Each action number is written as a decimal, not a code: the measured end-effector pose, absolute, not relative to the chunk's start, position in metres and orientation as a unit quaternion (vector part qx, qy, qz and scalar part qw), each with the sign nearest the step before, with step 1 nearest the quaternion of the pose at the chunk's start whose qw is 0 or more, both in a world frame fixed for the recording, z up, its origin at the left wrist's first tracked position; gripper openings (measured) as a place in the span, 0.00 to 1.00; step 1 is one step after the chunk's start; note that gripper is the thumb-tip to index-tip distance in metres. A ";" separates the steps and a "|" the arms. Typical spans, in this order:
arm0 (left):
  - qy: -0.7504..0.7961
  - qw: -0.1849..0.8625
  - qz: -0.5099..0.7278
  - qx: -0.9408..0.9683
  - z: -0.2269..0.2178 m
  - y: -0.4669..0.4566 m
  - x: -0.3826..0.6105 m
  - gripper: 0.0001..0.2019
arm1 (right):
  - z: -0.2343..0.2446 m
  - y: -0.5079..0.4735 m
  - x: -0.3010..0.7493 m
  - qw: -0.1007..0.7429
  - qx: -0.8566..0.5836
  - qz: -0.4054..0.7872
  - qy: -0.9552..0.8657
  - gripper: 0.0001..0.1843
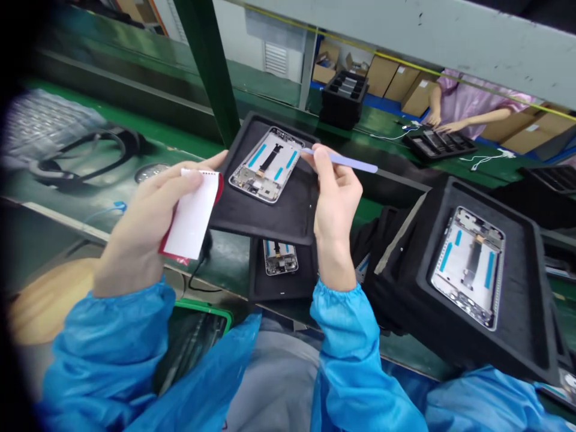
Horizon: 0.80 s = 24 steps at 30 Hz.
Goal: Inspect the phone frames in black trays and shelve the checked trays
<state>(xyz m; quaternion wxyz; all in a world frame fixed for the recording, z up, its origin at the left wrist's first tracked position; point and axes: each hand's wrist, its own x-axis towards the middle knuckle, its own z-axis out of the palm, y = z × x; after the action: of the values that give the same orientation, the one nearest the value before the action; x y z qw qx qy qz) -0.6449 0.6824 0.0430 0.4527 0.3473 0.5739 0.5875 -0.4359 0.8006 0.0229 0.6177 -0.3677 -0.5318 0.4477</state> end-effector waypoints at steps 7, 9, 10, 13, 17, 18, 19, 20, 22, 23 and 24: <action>0.548 0.467 0.591 0.364 0.054 0.694 -0.639 0.08 | 0.043 0.821 -0.420 0.599 -0.367 0.438 -0.560 0.12; 0.547 0.471 0.590 0.361 0.053 0.695 -0.637 0.08 | 0.047 0.820 -0.421 0.605 -0.368 0.446 -0.548 0.10; 0.550 0.469 0.590 0.361 0.052 0.696 -0.637 0.08 | 0.048 0.818 -0.421 0.609 -0.369 0.442 -0.545 0.10; 0.556 0.458 0.586 0.370 0.047 0.689 -0.634 0.08 | 0.046 0.801 -0.423 0.617 -0.379 0.428 -0.541 0.11; 0.563 0.480 0.547 0.392 0.020 0.657 -0.621 0.13 | 0.026 0.760 -0.414 0.615 -0.427 0.417 -0.515 0.17; 0.564 0.493 0.534 0.393 0.008 0.647 -0.615 0.16 | 0.016 0.750 -0.409 0.602 -0.450 0.417 -0.511 0.18; 0.564 0.506 0.523 0.391 -0.005 0.637 -0.609 0.17 | 0.005 0.740 -0.403 0.586 -0.473 0.420 -0.507 0.19; 0.566 0.511 0.516 0.390 -0.019 0.627 -0.602 0.19 | -0.007 0.733 -0.396 0.571 -0.494 0.427 -0.497 0.20; 0.577 0.503 0.517 0.383 -0.044 0.612 -0.587 0.19 | -0.029 0.723 -0.383 0.545 -0.531 0.447 -0.472 0.24; 0.583 0.499 0.522 0.372 -0.053 0.606 -0.580 0.19 | -0.038 0.720 -0.377 0.535 -0.544 0.454 -0.460 0.26; 0.586 0.500 0.529 0.356 -0.061 0.601 -0.573 0.20 | -0.046 0.718 -0.372 0.526 -0.553 0.457 -0.456 0.27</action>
<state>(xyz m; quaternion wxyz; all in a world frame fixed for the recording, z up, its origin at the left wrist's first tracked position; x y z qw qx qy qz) -0.5731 0.6009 -0.0609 0.5000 0.3565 0.5859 0.5288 -0.3717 0.7185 -0.0459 0.5261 -0.5532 -0.4563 0.4571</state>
